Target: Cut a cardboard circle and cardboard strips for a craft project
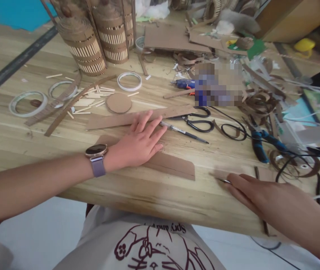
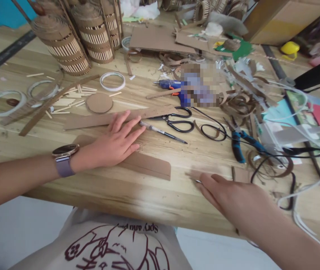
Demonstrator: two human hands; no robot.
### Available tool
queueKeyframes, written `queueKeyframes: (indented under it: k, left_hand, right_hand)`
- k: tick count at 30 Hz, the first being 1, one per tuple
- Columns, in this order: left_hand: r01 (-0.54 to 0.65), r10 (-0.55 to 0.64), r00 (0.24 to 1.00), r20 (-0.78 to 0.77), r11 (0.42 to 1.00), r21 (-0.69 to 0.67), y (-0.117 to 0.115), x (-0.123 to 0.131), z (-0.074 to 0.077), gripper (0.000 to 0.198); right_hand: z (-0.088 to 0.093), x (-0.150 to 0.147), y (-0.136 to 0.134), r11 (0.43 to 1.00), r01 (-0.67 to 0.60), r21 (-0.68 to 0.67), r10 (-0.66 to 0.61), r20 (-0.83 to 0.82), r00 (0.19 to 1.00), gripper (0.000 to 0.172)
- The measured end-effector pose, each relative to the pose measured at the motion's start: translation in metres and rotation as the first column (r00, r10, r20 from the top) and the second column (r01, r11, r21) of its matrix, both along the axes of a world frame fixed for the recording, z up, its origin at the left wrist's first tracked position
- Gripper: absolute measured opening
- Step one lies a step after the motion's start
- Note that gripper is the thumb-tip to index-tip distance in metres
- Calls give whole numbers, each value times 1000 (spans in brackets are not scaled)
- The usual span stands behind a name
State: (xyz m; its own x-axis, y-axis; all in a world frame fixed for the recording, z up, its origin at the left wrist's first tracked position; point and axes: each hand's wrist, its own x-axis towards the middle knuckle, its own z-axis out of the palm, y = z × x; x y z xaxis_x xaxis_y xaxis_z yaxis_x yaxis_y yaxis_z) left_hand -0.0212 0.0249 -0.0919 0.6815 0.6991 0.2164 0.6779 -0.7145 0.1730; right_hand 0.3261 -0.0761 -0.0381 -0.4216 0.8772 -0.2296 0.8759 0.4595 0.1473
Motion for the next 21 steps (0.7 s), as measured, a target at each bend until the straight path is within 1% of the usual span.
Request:
queueKeyframes:
  k: [2, 3, 5, 6, 8, 11, 13, 15, 18, 21]
  left_hand:
    - [-24, 24, 1000, 4, 1000, -7, -2, 8, 0, 52]
    - [-33, 33, 999, 7, 999, -11, -3, 12, 1, 52]
    - [-49, 49, 999, 21, 999, -21, -3, 17, 3, 51]
    - [-60, 61, 998, 32, 998, -26, -3, 18, 4, 51]
    - [-97, 98, 994, 56, 995, -26, 0, 12, 8, 51]
    - [-162, 160, 984, 73, 987, 14, 2, -9, 10, 51]
    - [-180, 178, 982, 58, 983, 35, 0, -23, 7, 51]
    - [-181, 180, 983, 26, 983, 41, -3, -31, 3, 52]
    - [-164, 165, 986, -14, 985, 54, -7, -33, 0, 54]
    - [-153, 155, 988, -24, 986, 71, -9, -30, 2, 55]
  right_hand:
    - [3, -13, 5, 998, -70, -5, 70, 24, 997, 27]
    - [5, -25, 9, 996, -88, 17, 87, 42, 995, 29]
    - [8, -55, 19, 993, -110, 52, 107, 61, 992, 27]
    - [10, -70, 24, 992, -121, 20, 120, 65, 991, 25]
    - [13, -100, 33, 990, -138, -42, 140, 56, 989, 26]
    - [15, -133, 42, 979, -156, -133, 164, 53, 985, 19]
    - [14, -148, 46, 973, -170, -155, 180, 55, 982, 18]
    - [13, -158, 49, 970, -191, -153, 203, 68, 977, 19]
    - [14, -168, 52, 962, -226, -150, 244, 113, 963, 16]
    - [18, -174, 55, 947, -259, -191, 290, 156, 944, 13]
